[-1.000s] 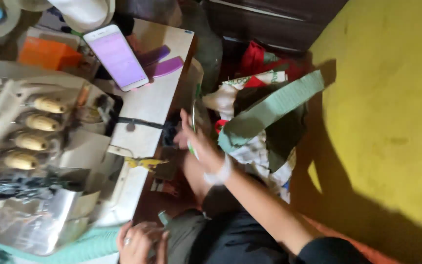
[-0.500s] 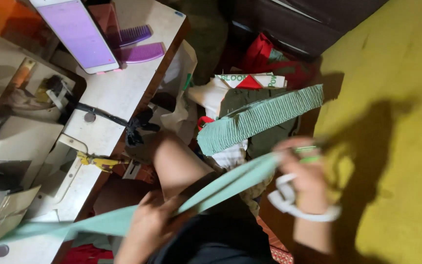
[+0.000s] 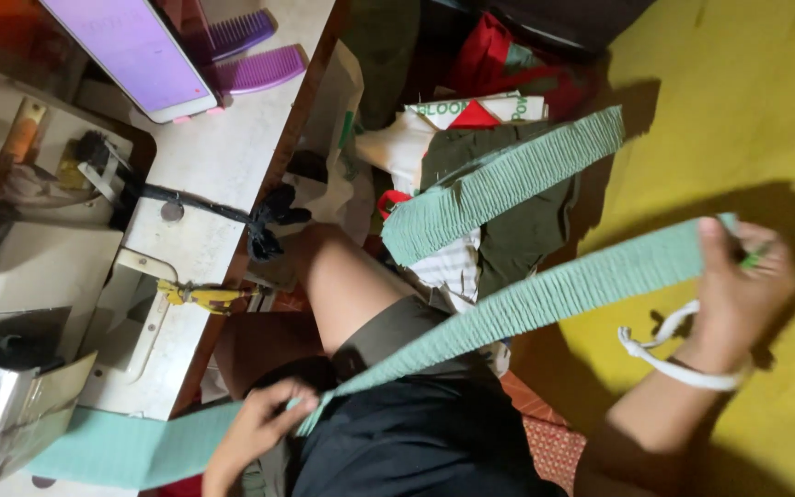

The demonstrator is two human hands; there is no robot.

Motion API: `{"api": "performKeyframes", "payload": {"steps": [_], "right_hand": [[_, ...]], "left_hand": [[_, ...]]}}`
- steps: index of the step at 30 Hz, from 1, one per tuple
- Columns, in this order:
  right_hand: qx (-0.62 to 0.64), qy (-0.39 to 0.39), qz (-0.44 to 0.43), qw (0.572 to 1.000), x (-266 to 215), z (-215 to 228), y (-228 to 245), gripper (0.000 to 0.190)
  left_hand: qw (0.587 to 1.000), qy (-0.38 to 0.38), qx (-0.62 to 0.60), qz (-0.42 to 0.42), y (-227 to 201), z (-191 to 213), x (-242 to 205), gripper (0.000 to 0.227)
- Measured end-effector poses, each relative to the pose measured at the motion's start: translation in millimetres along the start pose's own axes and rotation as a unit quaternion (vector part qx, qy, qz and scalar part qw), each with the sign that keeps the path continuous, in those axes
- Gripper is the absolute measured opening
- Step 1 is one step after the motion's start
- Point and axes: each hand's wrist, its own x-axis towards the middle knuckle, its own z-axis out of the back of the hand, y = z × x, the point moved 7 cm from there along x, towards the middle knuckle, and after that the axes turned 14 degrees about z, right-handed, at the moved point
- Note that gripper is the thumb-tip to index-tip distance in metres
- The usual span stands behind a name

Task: Sorting and stacking pleated fabric strips at a sewing workstation

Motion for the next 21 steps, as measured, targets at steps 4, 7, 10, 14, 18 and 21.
{"api": "performKeyframes", "payload": {"steps": [4, 7, 10, 14, 18, 21], "right_hand": [[-0.024, 0.045, -0.05, 0.997, -32.2, -37.8, -38.7, 0.022], [-0.14, 0.123, -0.018, 0.982, -51.2, -67.4, -68.9, 0.033], [-0.208, 0.238, -0.057, 0.947, -64.5, -89.6, -77.7, 0.045], [-0.262, 0.262, -0.041, 0.928, -70.3, -106.2, -59.1, 0.049], [-0.186, 0.279, -0.121, 0.934, -89.0, -115.9, -89.7, 0.052], [-0.111, 0.249, -0.177, 0.946, -74.3, -100.5, -65.4, 0.044]], "left_hand": [[0.994, -0.019, 0.108, -0.007, -30.7, -11.7, 22.3, 0.022], [0.976, -0.032, 0.212, 0.046, -26.8, -25.0, 51.1, 0.06], [0.892, -0.283, 0.319, -0.149, -56.3, -29.7, 81.1, 0.078], [0.874, -0.291, 0.335, -0.199, -177.2, -46.5, 113.8, 0.095], [0.841, -0.205, 0.47, -0.174, -191.8, -92.0, 203.8, 0.122], [0.845, -0.164, 0.494, -0.123, -159.9, -105.2, 259.6, 0.13]]}}
